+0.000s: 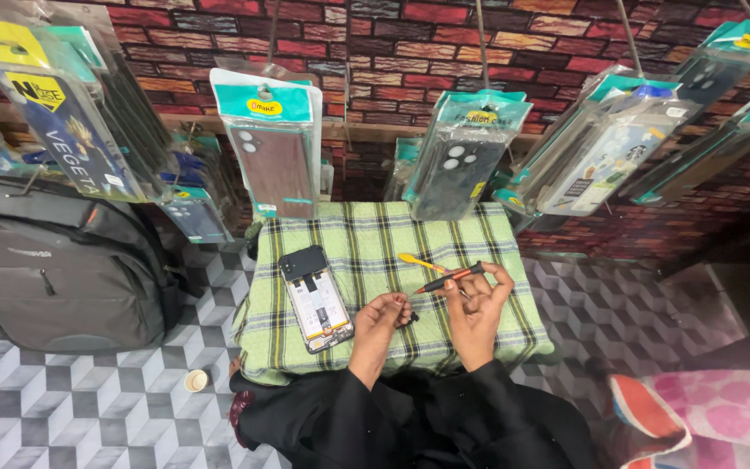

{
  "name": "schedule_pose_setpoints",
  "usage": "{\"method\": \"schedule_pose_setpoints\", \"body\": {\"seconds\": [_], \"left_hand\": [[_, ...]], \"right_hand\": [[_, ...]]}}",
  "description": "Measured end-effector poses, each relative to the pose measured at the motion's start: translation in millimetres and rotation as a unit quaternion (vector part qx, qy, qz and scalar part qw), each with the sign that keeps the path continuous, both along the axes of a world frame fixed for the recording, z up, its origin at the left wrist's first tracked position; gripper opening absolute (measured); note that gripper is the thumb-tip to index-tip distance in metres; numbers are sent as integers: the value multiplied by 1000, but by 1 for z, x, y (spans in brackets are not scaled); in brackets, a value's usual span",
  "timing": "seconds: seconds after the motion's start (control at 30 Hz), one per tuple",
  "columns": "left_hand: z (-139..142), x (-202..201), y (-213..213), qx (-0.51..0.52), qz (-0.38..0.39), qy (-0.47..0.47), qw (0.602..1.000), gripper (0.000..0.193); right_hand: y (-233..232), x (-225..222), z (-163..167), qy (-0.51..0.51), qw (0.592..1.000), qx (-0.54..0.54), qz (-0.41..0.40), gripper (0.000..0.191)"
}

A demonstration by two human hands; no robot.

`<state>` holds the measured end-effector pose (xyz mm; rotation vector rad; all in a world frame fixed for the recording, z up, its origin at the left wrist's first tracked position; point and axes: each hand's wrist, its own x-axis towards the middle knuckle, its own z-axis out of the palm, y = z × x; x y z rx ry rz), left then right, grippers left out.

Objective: The person cleans a disassembled smartphone battery with a toothbrush, then uses a screwdriver to tighten screws on the battery and the phone chassis. The person handles the battery and phone body directly while seated on the floor.

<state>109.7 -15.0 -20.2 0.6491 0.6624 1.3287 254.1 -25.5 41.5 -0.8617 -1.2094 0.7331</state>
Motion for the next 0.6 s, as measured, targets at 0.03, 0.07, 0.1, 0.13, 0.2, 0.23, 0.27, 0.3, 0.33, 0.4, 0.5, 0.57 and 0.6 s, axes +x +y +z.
{"method": "schedule_pose_setpoints", "body": {"seconds": [0.03, 0.07, 0.1, 0.13, 0.2, 0.23, 0.27, 0.3, 0.33, 0.4, 0.5, 0.57, 0.6], "left_hand": [[1, 0, 0, -2, 1, 3, 1000, 19], [1, 0, 0, -4, 1, 7, 1000, 19], [2, 0, -1, -6, 1, 10, 1000, 19], [2, 0, -1, -5, 0, 11, 1000, 19], [3, 0, -1, -2, -1, 12, 1000, 19], [3, -1, -1, -3, -1, 14, 1000, 19], [3, -1, -1, -4, -1, 15, 1000, 19], [3, -1, -1, -5, -1, 16, 1000, 19], [3, -1, -1, -6, 0, 15, 1000, 19], [1, 0, 0, -8, 0, 12, 1000, 19], [-3, 1, 2, -9, 0, 12, 1000, 19], [-7, 1, 2, -5, -1, 11, 1000, 19], [-9, 1, 3, -3, -2, 10, 1000, 19]], "right_hand": [[1, -1, 0, 3, 1000, 0, -2, 54], [1, -1, 0, 7, 1000, 0, -3, 54], [1, -2, 0, 11, 1000, 0, -5, 54], [1, -2, 0, 5, 1000, -1, -10, 54], [2, -3, -1, -7, 1000, -5, -18, 55], [2, -3, -1, -7, 1000, -4, -16, 55], [2, -3, -2, -6, 1000, -3, -14, 55], [2, -3, -2, -6, 1000, -2, -12, 55], [2, -3, -2, -10, 1000, 0, -14, 54], [1, -2, -3, -19, 1000, 2, -17, 54], [0, -2, -3, -21, 1000, 1, -17, 54], [0, -2, -3, -23, 1000, 4, -19, 53], [1, -2, -4, -24, 999, 7, -20, 53]]}}
